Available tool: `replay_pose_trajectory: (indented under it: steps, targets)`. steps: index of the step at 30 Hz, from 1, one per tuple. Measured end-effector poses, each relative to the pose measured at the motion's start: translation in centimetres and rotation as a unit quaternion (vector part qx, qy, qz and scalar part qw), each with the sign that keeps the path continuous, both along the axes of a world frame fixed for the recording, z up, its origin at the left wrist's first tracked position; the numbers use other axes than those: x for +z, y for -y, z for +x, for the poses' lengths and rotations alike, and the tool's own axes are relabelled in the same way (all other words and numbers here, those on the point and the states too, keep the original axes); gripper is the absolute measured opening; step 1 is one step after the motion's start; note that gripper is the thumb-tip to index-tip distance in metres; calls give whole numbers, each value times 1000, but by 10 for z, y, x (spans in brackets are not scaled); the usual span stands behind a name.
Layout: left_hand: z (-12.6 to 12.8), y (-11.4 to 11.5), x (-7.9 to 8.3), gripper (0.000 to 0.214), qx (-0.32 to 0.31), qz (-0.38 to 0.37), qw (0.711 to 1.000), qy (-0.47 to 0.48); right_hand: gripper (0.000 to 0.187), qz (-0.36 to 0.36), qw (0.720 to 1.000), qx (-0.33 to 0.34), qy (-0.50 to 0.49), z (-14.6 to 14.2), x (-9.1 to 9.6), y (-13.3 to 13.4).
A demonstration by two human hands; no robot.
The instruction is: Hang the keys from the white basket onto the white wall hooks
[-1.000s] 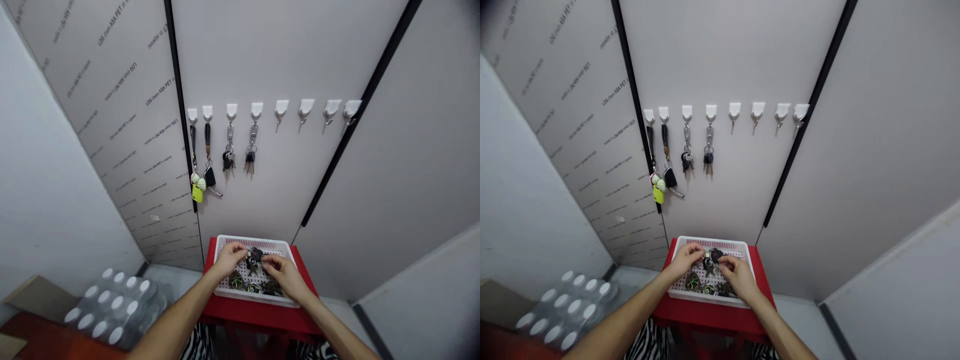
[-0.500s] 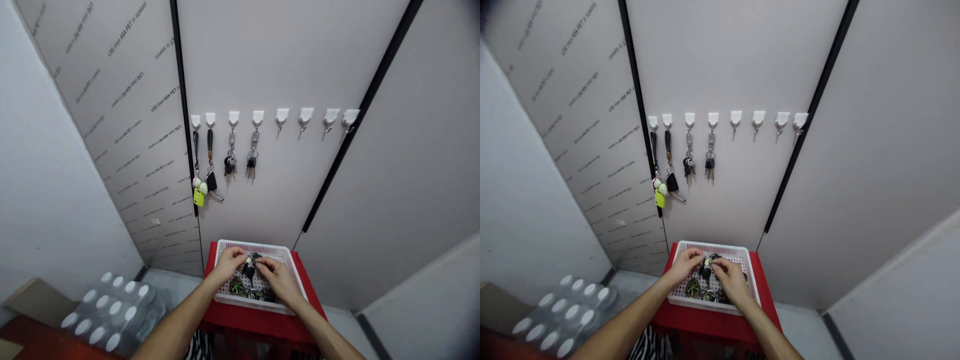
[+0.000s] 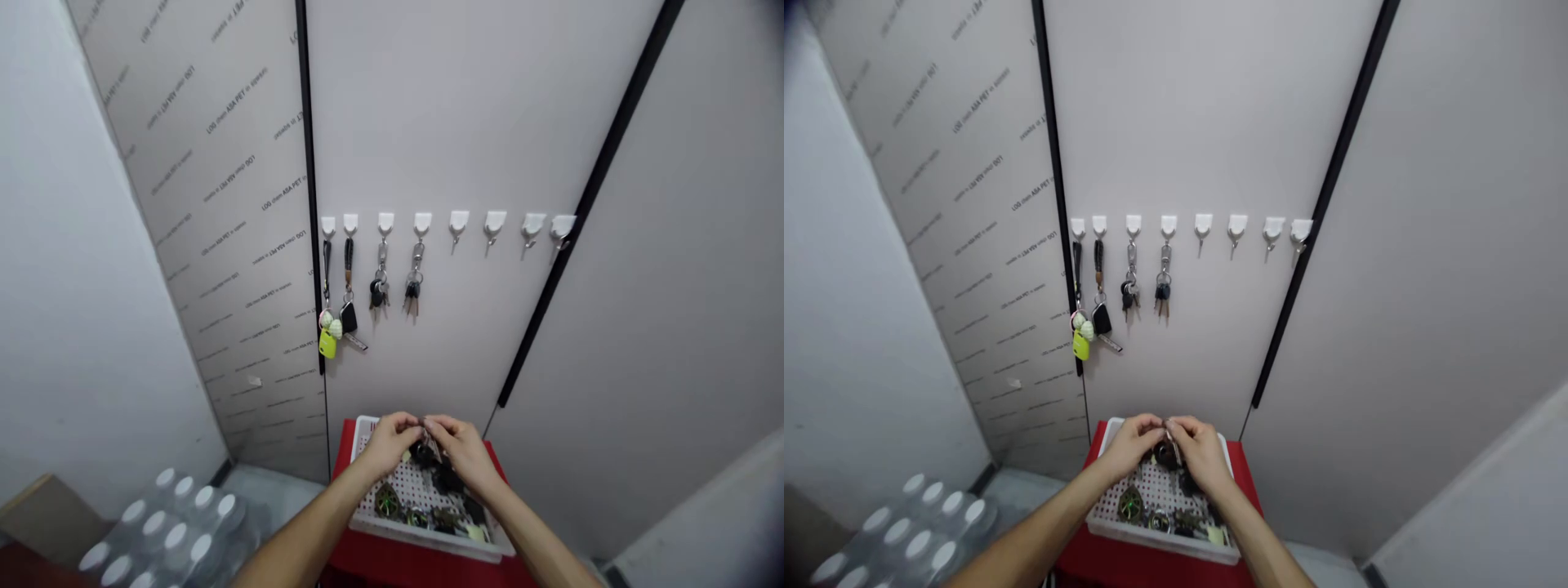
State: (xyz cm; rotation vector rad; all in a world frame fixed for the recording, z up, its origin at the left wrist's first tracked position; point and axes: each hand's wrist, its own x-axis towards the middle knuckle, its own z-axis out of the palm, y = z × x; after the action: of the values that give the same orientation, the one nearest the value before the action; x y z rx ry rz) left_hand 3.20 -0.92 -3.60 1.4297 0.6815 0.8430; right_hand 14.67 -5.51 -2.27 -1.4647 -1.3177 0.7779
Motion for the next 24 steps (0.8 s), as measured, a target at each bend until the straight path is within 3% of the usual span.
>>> replay_pose_trajectory:
  steps: [4, 7, 13, 16, 20, 24]
  targets:
    - [10, -8, 13, 15, 0, 19, 1000, 7, 26, 38, 999, -25, -7, 6, 28, -13]
    - [19, -19, 38, 15, -9, 14, 999, 31, 25, 78, 995, -50, -43, 11, 64, -27]
    - [37, -42, 130, 12, 81, 41, 994, 64, 19, 216, 963, -90, -133, 15, 153, -65]
    - [48, -53, 169, 14, 129, 82, 986, 65, 18, 258, 948, -125, -138, 19, 189, -82]
    - [61, -67, 196, 18, 169, 126, 977, 33, 20, 274, 932, -233, -53, 30, 211, -101]
    - [71, -75, 204, 18, 186, 138, 973, -6, 30, 272, 906, -307, 100, 47, 213, -116]
